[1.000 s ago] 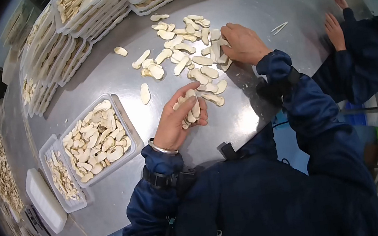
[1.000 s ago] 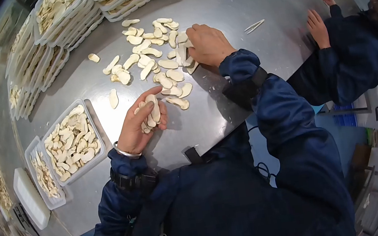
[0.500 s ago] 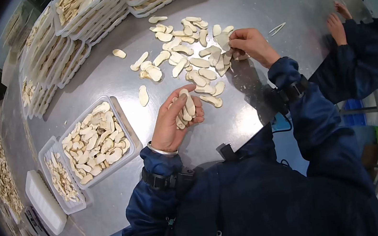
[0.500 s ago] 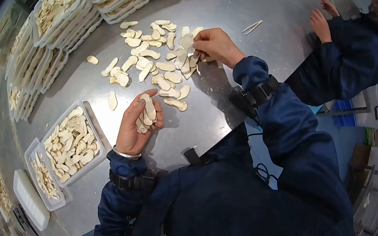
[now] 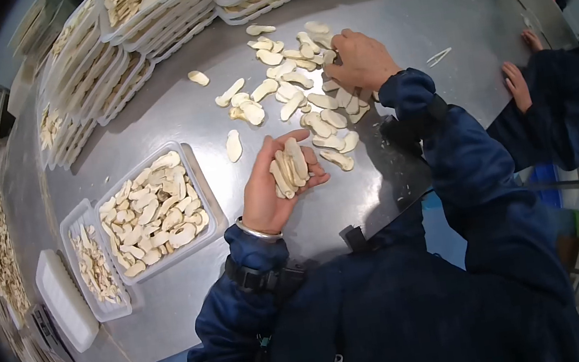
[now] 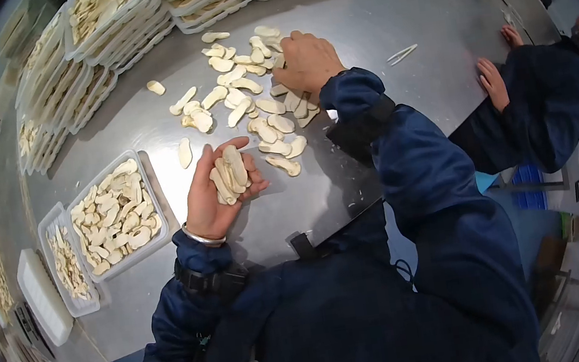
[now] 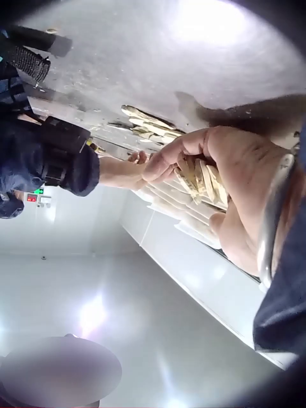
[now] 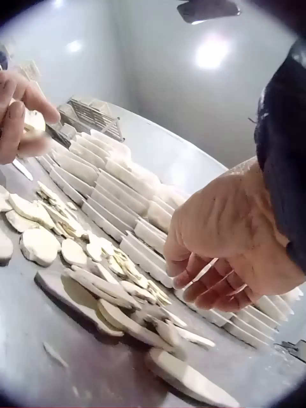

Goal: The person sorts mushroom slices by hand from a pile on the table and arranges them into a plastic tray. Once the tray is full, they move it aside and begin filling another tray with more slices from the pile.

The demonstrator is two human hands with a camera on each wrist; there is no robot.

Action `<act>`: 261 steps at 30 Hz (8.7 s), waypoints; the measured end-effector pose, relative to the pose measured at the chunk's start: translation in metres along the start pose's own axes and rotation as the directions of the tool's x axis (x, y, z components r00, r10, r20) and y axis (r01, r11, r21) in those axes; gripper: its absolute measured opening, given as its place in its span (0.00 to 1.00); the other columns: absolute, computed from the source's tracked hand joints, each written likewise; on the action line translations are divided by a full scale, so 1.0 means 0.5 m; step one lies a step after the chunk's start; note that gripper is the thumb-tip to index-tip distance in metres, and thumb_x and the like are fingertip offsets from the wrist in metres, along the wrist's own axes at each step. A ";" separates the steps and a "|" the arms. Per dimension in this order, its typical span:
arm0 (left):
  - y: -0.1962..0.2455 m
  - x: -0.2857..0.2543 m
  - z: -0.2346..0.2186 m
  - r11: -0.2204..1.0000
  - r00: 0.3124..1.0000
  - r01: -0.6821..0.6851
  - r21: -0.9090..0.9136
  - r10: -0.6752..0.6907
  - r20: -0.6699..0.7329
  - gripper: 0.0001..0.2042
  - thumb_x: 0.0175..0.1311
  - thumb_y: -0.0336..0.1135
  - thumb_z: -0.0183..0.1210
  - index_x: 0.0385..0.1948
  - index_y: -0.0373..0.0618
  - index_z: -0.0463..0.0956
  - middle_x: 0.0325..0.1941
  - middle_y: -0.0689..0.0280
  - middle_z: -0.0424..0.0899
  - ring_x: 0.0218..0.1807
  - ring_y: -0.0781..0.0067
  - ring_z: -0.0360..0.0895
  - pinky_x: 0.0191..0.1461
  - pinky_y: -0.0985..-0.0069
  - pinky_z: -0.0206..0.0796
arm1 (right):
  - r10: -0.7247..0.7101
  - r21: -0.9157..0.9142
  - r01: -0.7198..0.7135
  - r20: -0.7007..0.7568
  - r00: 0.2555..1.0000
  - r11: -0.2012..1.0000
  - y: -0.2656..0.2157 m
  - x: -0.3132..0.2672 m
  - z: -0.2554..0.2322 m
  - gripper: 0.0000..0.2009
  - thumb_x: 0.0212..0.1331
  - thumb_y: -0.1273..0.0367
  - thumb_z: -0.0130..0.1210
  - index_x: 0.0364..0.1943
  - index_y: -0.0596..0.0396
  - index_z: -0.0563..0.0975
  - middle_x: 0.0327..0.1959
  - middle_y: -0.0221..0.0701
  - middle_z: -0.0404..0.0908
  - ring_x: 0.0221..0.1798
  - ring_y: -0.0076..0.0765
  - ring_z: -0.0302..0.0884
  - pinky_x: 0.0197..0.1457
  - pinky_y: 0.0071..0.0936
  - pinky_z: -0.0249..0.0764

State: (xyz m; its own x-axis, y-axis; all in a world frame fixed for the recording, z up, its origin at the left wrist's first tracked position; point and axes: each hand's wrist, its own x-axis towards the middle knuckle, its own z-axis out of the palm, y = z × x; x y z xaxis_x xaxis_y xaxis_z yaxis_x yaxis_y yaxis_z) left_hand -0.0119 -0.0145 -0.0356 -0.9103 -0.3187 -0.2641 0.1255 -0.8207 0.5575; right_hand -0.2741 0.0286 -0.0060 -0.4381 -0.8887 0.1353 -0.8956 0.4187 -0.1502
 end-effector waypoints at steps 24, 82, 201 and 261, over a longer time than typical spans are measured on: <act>0.000 0.000 -0.008 1.000 1.000 -0.017 0.014 0.017 0.000 0.23 0.76 0.50 0.37 0.54 0.40 0.68 0.32 0.67 0.74 0.36 0.69 0.77 0.49 0.66 0.72 | 0.002 -0.122 -0.004 -0.017 1.000 0.993 -0.006 0.005 0.027 0.12 0.49 0.64 0.56 0.29 0.60 0.79 0.34 0.44 0.81 0.38 0.55 0.79 0.45 0.44 0.73; 0.004 -0.012 0.005 0.966 0.968 0.076 0.249 -0.131 0.215 0.18 0.71 0.38 0.52 0.56 0.38 0.69 0.35 0.62 0.77 0.32 0.75 0.78 0.32 0.81 0.72 | -0.219 0.136 0.217 -0.004 0.976 0.967 -0.093 0.010 0.035 0.10 0.53 0.66 0.54 0.30 0.60 0.76 0.35 0.41 0.76 0.44 0.50 0.75 0.46 0.43 0.71; -0.006 -0.006 -0.016 0.992 0.990 -0.127 0.012 0.127 -0.065 0.23 0.70 0.40 0.48 0.64 0.42 0.63 0.38 0.62 0.77 0.34 0.71 0.76 0.36 0.77 0.71 | -0.166 0.184 0.177 -0.076 0.983 0.967 -0.119 -0.220 -0.008 0.11 0.51 0.64 0.59 0.29 0.59 0.74 0.29 0.41 0.76 0.37 0.50 0.76 0.43 0.44 0.71; -0.006 -0.006 -0.018 0.998 0.998 -0.053 -0.028 0.054 0.028 0.21 0.71 0.37 0.48 0.64 0.41 0.63 0.36 0.61 0.78 0.33 0.71 0.79 0.36 0.75 0.73 | -0.234 0.105 0.226 0.069 0.970 0.968 -0.122 -0.039 -0.005 0.14 0.54 0.66 0.54 0.43 0.58 0.75 0.40 0.42 0.76 0.47 0.51 0.76 0.49 0.43 0.72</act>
State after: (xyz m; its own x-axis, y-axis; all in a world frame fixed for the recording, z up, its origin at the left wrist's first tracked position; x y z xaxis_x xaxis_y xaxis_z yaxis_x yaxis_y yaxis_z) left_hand -0.0060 -0.0151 -0.0435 -0.9129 -0.3491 -0.2117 0.1848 -0.8157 0.5482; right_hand -0.2110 0.0208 0.0029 -0.2101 -0.9727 0.0990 -0.9583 0.1848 -0.2179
